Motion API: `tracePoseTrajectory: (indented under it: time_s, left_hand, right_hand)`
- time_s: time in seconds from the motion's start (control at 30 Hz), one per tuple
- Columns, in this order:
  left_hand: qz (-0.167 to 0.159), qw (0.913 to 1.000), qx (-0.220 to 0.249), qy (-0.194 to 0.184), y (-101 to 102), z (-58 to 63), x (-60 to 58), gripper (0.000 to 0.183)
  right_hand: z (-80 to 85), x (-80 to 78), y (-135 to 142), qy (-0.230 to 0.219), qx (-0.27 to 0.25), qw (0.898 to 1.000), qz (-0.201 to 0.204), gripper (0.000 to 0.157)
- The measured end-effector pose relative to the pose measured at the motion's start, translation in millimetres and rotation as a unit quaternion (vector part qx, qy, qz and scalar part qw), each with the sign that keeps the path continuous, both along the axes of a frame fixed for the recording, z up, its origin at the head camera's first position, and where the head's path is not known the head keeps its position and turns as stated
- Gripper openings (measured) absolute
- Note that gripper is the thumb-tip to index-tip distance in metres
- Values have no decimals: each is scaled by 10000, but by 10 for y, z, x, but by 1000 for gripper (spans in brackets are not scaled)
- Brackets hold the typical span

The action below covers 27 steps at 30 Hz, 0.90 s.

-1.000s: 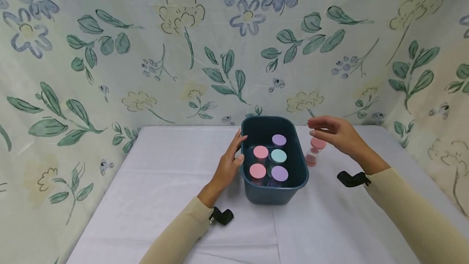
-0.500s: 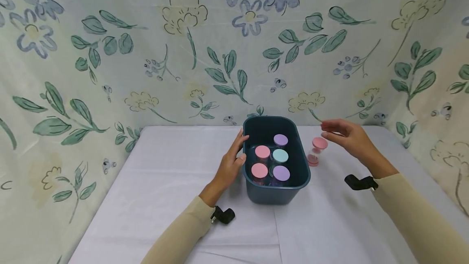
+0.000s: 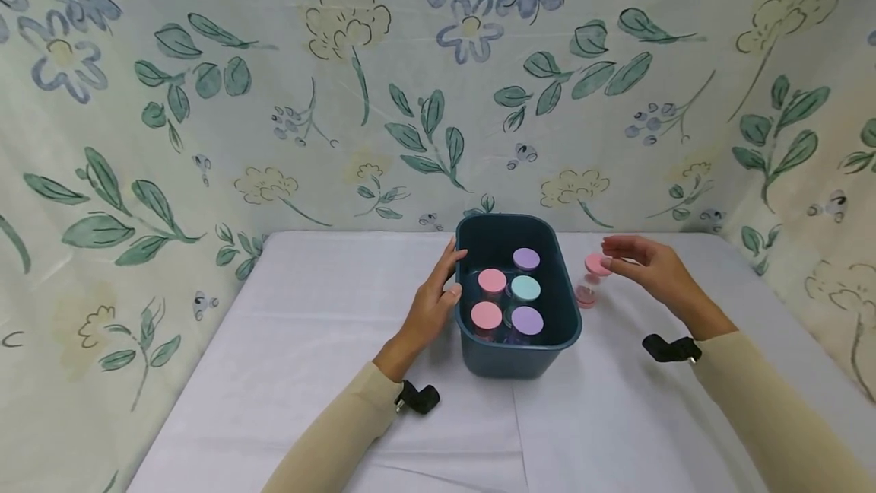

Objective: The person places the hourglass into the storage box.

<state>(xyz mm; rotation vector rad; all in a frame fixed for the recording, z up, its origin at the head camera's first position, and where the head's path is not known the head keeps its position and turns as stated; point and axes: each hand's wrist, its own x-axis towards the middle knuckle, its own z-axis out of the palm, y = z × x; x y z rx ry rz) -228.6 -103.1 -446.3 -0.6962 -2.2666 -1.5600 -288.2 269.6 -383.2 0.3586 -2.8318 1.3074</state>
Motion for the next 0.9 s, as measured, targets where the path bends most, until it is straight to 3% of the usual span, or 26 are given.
tracePoseTrajectory:
  time_s: [0.47, 0.9]
  left_hand:
    - [-52, 10000, 32, 6, -10, 15, -4, 54]
    - [-40, 10000, 18, 9, 3, -19, 3, 55]
  right_hand:
    - [-123, 14, 29, -339, -13, 9994, -71, 81]
    - [-176, 19, 45, -307, -38, 9995, 116, 77]
